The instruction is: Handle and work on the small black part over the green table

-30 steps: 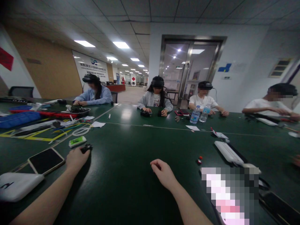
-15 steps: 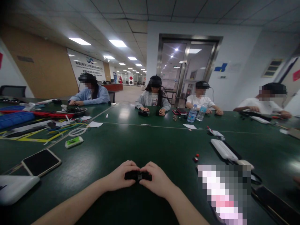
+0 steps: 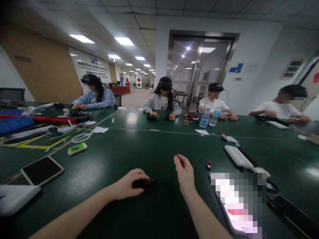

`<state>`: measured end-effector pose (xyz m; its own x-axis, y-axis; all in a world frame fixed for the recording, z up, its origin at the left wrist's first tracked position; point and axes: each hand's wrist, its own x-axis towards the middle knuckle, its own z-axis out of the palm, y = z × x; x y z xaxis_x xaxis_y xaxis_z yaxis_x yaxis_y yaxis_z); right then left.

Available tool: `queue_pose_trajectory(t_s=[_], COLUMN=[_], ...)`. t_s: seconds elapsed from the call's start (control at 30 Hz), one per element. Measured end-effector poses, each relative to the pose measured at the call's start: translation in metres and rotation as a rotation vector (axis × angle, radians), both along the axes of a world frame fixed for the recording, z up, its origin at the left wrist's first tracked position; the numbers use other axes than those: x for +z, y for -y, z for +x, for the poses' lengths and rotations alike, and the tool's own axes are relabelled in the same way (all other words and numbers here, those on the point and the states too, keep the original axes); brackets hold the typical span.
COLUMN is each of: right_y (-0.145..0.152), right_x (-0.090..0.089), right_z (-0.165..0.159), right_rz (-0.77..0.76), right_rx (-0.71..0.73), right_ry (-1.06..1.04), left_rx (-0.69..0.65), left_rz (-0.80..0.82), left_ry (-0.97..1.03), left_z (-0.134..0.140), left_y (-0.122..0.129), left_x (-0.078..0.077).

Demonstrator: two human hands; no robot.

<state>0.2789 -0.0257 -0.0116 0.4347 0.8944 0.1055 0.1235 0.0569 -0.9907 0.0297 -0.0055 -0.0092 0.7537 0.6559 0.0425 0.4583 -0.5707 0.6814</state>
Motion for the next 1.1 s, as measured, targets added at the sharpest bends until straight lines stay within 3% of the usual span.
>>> queue_pose_trajectory(t_s=[0.07,0.17,0.57,0.87,1.1], right_y=[-0.005,-0.005,-0.001,0.006,0.0], right_x=[-0.007,-0.012,-0.012,0.003,-0.011], right_z=[0.005,0.002,-0.003,-0.009,-0.007], right_rz=[-0.018,-0.042,-0.113,-0.217,-0.151], right_rx=[-0.058,-0.03,0.013,0.01,-0.018], right_ry=[-0.03,-0.013,0.033,0.031,-0.009], left_rx=[0.011,0.015,0.027,0.027,0.016], left_rz=[0.001,0.004,-0.021,-0.039,-0.025], left_ry=[0.0,0.006,0.013,-0.01,-0.003], left_z=[0.0,0.0,0.0,-0.001,-0.001], left_y=[0.0,0.001,0.001,0.002,0.001], left_x=[-0.001,-0.001,0.002,0.006,0.002])
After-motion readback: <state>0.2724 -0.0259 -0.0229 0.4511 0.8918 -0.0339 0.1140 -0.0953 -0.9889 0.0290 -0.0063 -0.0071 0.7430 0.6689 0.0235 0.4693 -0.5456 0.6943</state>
